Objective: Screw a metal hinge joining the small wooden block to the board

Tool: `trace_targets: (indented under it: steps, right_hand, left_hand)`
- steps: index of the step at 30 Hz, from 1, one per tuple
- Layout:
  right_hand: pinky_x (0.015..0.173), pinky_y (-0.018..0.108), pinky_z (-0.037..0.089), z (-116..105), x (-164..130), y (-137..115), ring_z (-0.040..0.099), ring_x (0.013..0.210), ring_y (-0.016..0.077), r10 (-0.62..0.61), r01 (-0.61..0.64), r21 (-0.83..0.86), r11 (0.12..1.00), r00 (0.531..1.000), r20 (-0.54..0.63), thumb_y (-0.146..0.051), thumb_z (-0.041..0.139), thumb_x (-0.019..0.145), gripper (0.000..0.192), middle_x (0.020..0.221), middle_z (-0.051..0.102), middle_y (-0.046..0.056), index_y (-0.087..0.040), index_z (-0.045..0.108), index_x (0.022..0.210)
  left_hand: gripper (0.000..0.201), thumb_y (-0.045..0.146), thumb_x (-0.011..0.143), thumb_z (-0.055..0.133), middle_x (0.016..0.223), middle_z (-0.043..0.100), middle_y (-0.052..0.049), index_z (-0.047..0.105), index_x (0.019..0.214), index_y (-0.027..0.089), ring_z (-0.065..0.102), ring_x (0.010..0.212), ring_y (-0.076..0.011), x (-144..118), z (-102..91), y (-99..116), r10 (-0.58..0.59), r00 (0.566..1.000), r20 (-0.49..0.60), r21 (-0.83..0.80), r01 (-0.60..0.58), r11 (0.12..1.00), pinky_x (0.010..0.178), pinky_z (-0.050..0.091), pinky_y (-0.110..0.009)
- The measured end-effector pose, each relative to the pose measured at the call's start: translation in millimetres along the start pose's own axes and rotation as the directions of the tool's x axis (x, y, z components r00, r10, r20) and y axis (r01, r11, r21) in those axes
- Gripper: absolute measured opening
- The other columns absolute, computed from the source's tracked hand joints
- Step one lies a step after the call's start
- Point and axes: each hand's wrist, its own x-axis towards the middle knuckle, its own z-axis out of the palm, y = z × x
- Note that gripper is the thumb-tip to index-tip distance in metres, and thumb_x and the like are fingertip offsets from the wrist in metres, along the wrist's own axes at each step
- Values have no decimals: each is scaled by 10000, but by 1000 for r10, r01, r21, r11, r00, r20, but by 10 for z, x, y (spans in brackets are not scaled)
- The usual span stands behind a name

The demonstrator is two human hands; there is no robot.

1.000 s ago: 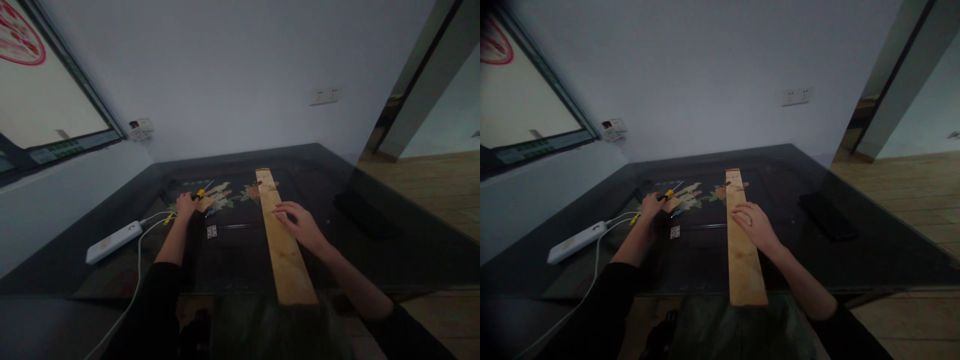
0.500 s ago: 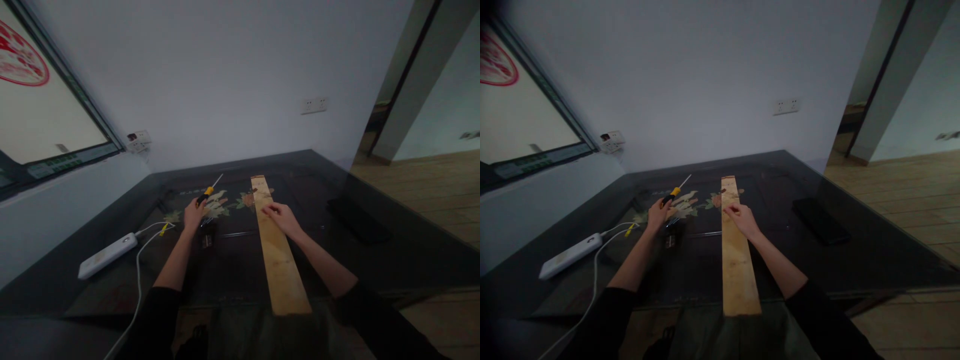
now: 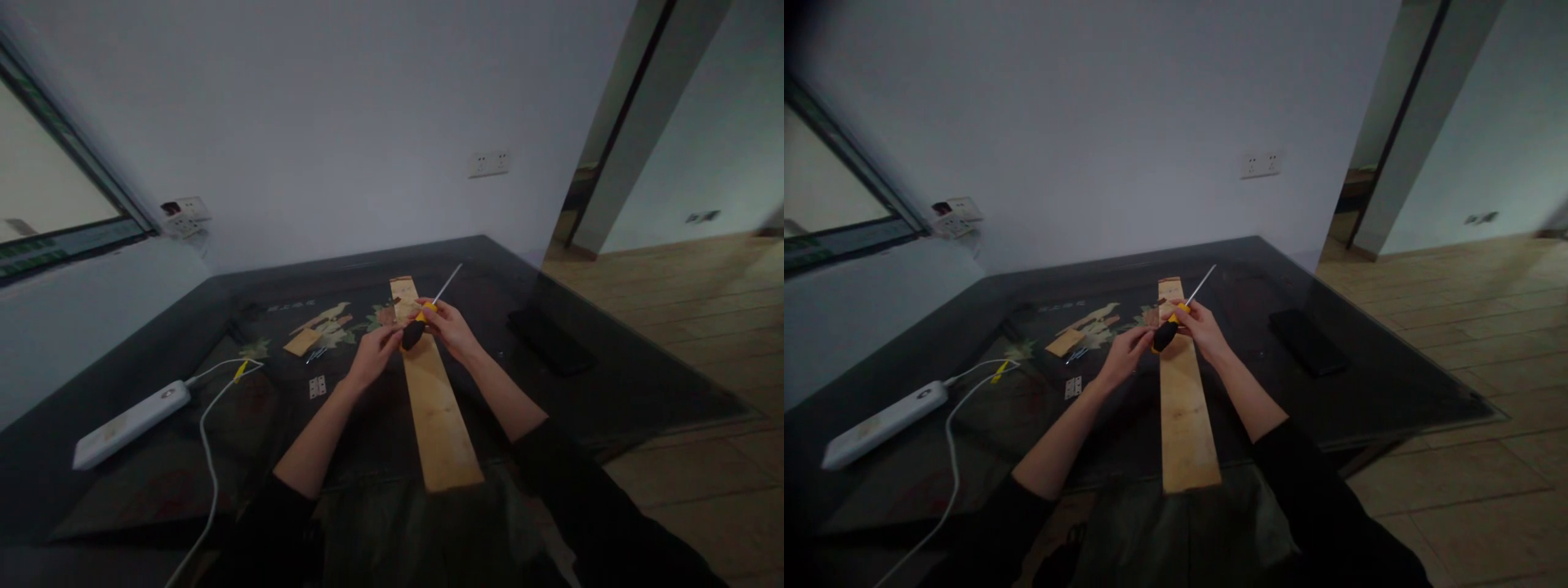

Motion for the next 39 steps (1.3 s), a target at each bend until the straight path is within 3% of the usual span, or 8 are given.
trace_targets:
  steps: [3,6,11,14,17,32,35,39]
  right_hand:
    - [678,279,572,-98,73,8,715,800,172,25,-39,-129,991,994,-109,-479,794,665,492,846,734,25,-216,528,985]
    - [582,255,532,-286,153,1,691,738,177,19,-105,-394,913,976,-215,-427,761,708,374,814,712,43,-191,543,899]
    - [684,285,514,-623,205,-31,681,815,206,-21,-215,-837,504,965,-261,-415,712,779,288,857,728,95,-146,688,879]
    - [763,320,510,-723,171,-31,692,917,250,61,-302,-923,239,953,-297,-400,722,782,280,961,742,128,-154,741,914]
    - [790,347,515,-733,114,-33,698,976,280,117,-331,-937,116,941,-318,-397,713,795,292,1024,742,146,-165,752,968]
    - [883,417,514,-633,9,-205,656,1135,358,193,-418,-908,-18,890,-414,-354,696,830,351,1216,689,179,-166,714,1126]
    - [892,409,514,-624,-2,-242,646,1159,351,223,-428,-903,-39,877,-425,-341,694,835,344,1240,682,166,-179,712,1137]
    - [904,403,514,-634,-12,-276,643,1168,338,243,-428,-902,-52,871,-427,-328,703,823,349,1257,676,149,-194,703,1146]
  left_hand:
    - [345,384,971,455,1119,721,-104,713,1067,175,651,1070,-244,26,-432,-419,-80,982,-174,159,108,981,945,517,-368]
    - [277,247,931,518,1206,687,-131,694,1129,163,616,1154,-267,-79,-905,-905,-224,917,-330,331,334,882,1018,488,-413]
    - [342,210,903,565,1292,642,-187,661,1217,112,566,1249,-326,-345,-1319,-1406,-331,846,-418,473,514,716,1097,417,-451]
    - [475,327,905,586,1338,619,-200,599,1313,84,546,1281,-325,-382,-1307,-1520,-396,844,-361,494,533,687,1103,409,-422]
    - [587,418,879,618,1378,600,-186,556,1373,108,536,1296,-323,-366,-1234,-1584,-428,843,-324,523,537,662,1100,404,-420]
    - [577,420,844,679,1308,641,-190,584,1340,141,584,1207,-367,-342,-1249,-1510,-445,778,-444,458,623,634,1004,455,-487]
    - [539,363,837,692,1299,644,-184,596,1310,124,581,1212,-347,-286,-1216,-1347,-314,819,-480,470,542,697,1036,438,-472]
    - [529,339,815,701,1333,632,-139,589,1302,163,572,1241,-296,-205,-961,-1040,-141,957,-253,429,242,871,1074,424,-434]
